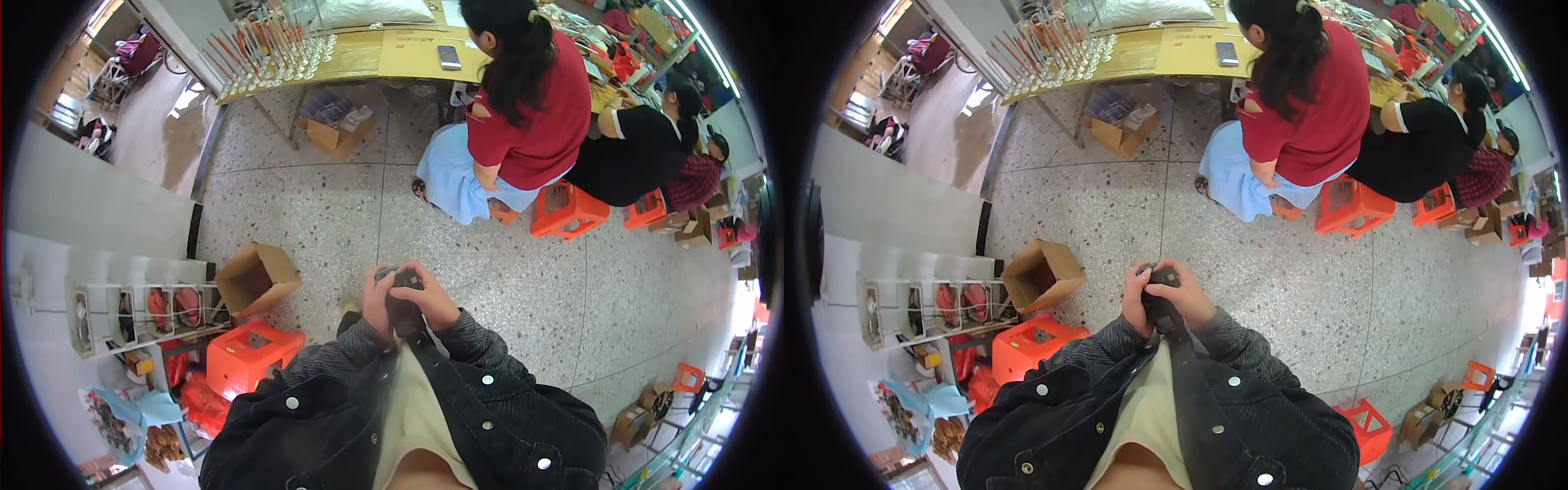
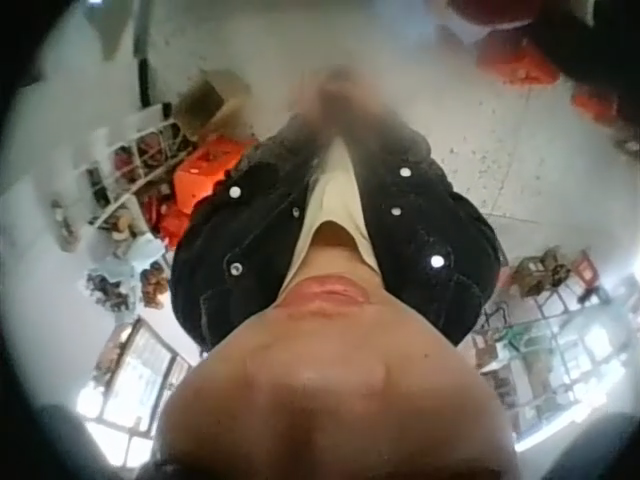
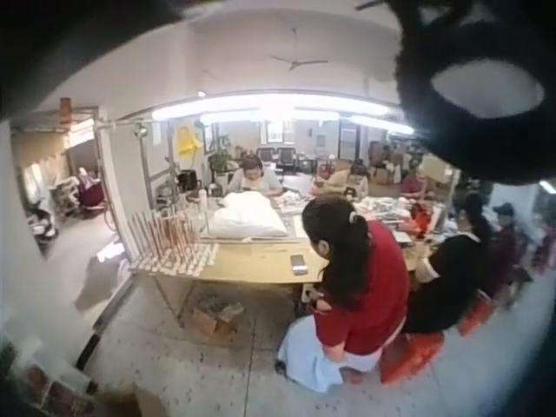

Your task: Assembling small electronic or mechanical hardware components using a handheld tool and sorting parts.

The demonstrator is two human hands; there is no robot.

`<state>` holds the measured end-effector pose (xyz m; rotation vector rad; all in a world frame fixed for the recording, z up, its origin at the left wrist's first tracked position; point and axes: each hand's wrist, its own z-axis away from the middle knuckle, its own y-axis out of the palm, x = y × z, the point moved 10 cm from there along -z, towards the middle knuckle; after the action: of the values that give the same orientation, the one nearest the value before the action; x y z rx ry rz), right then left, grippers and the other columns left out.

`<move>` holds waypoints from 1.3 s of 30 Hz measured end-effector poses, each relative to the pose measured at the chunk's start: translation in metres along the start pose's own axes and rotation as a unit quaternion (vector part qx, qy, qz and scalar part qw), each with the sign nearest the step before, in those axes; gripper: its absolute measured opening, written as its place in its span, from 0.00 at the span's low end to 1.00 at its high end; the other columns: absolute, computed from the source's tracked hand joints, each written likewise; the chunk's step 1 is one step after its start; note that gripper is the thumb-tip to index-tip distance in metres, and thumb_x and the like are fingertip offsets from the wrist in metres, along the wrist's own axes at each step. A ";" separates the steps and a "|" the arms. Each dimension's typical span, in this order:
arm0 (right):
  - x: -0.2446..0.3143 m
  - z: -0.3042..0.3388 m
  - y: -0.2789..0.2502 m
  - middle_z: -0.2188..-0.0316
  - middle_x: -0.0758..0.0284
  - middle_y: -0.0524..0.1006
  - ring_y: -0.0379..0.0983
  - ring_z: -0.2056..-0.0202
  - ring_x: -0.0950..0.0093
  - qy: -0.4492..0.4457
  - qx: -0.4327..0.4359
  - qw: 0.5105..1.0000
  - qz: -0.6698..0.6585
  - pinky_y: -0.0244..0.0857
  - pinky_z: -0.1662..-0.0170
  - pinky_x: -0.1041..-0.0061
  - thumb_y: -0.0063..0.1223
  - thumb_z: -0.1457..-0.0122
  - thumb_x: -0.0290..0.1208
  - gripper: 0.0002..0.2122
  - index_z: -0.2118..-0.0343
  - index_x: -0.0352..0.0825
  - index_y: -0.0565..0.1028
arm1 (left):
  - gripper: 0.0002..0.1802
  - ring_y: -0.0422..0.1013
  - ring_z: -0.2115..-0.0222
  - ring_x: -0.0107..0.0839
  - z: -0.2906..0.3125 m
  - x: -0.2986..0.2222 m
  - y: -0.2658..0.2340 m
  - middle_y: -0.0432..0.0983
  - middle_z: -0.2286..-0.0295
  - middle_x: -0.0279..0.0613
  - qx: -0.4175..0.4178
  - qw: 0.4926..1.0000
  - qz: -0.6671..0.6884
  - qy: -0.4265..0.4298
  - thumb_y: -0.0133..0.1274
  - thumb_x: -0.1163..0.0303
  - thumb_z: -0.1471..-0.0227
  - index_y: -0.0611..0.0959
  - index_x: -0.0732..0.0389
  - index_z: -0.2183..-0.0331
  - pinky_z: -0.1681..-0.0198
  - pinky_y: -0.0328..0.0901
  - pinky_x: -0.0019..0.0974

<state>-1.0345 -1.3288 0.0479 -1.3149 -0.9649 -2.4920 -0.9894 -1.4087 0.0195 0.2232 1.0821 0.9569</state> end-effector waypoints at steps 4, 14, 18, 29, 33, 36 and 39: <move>0.002 -0.026 0.006 0.64 0.68 0.72 0.70 0.62 0.77 0.003 -0.060 0.998 0.011 0.66 0.58 0.77 0.60 0.50 0.25 0.17 0.57 0.37 0.68 | 0.22 0.71 0.59 0.36 -0.034 -0.008 -0.007 0.71 0.60 0.44 0.035 0.997 0.014 -0.066 0.48 0.60 0.46 0.67 0.55 0.51 0.55 0.68 0.38; 0.035 -0.118 0.079 0.65 0.68 0.72 0.70 0.61 0.78 -0.048 -0.136 0.989 0.008 0.66 0.57 0.78 0.58 0.48 0.26 0.16 0.57 0.35 0.68 | 0.24 0.71 0.60 0.38 -0.106 -0.112 -0.019 0.72 0.61 0.45 0.123 0.982 0.028 -0.139 0.49 0.58 0.48 0.67 0.53 0.51 0.56 0.68 0.40; 0.041 -0.140 0.100 0.65 0.68 0.72 0.70 0.61 0.78 -0.060 -0.176 0.982 0.018 0.65 0.57 0.79 0.58 0.48 0.27 0.16 0.57 0.36 0.69 | 0.23 0.72 0.61 0.38 -0.124 -0.133 -0.030 0.72 0.61 0.44 0.135 0.972 0.036 -0.187 0.49 0.58 0.49 0.68 0.52 0.51 0.57 0.68 0.41; 0.066 -0.210 0.089 0.61 0.68 0.72 0.70 0.59 0.78 -0.071 -0.219 0.973 0.034 0.66 0.56 0.79 0.58 0.48 0.25 0.16 0.56 0.36 0.69 | 0.20 0.72 0.62 0.36 -0.199 -0.159 -0.015 0.73 0.62 0.41 0.177 0.961 0.030 -0.212 0.49 0.58 0.48 0.70 0.51 0.54 0.58 0.69 0.40; 0.086 -0.250 0.066 0.64 0.67 0.72 0.69 0.60 0.76 -0.103 -0.233 0.966 0.044 0.64 0.55 0.77 0.59 0.50 0.28 0.15 0.59 0.35 0.70 | 0.16 0.72 0.61 0.34 -0.242 -0.162 0.000 0.74 0.63 0.41 0.184 0.955 0.028 -0.231 0.47 0.60 0.46 0.73 0.54 0.57 0.57 0.68 0.38; 0.116 -0.278 0.067 0.64 0.68 0.71 0.67 0.60 0.78 -0.116 -0.184 0.976 -0.005 0.63 0.55 0.78 0.59 0.49 0.26 0.14 0.59 0.35 0.69 | 0.17 0.72 0.60 0.34 -0.275 -0.178 0.029 0.73 0.62 0.40 0.211 0.958 0.045 -0.188 0.46 0.60 0.46 0.73 0.56 0.56 0.55 0.67 0.38; 0.142 -0.294 0.045 0.65 0.69 0.70 0.67 0.61 0.78 -0.149 -0.174 0.973 -0.028 0.63 0.55 0.78 0.58 0.49 0.26 0.14 0.59 0.35 0.68 | 0.18 0.71 0.59 0.34 -0.288 -0.200 0.066 0.73 0.61 0.40 0.200 0.970 -0.013 -0.138 0.46 0.60 0.46 0.73 0.57 0.56 0.54 0.67 0.37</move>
<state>-1.3009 -1.5220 0.0624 -1.8333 -0.6362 -2.6437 -1.2893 -1.5999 0.0462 0.6524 1.0057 0.6524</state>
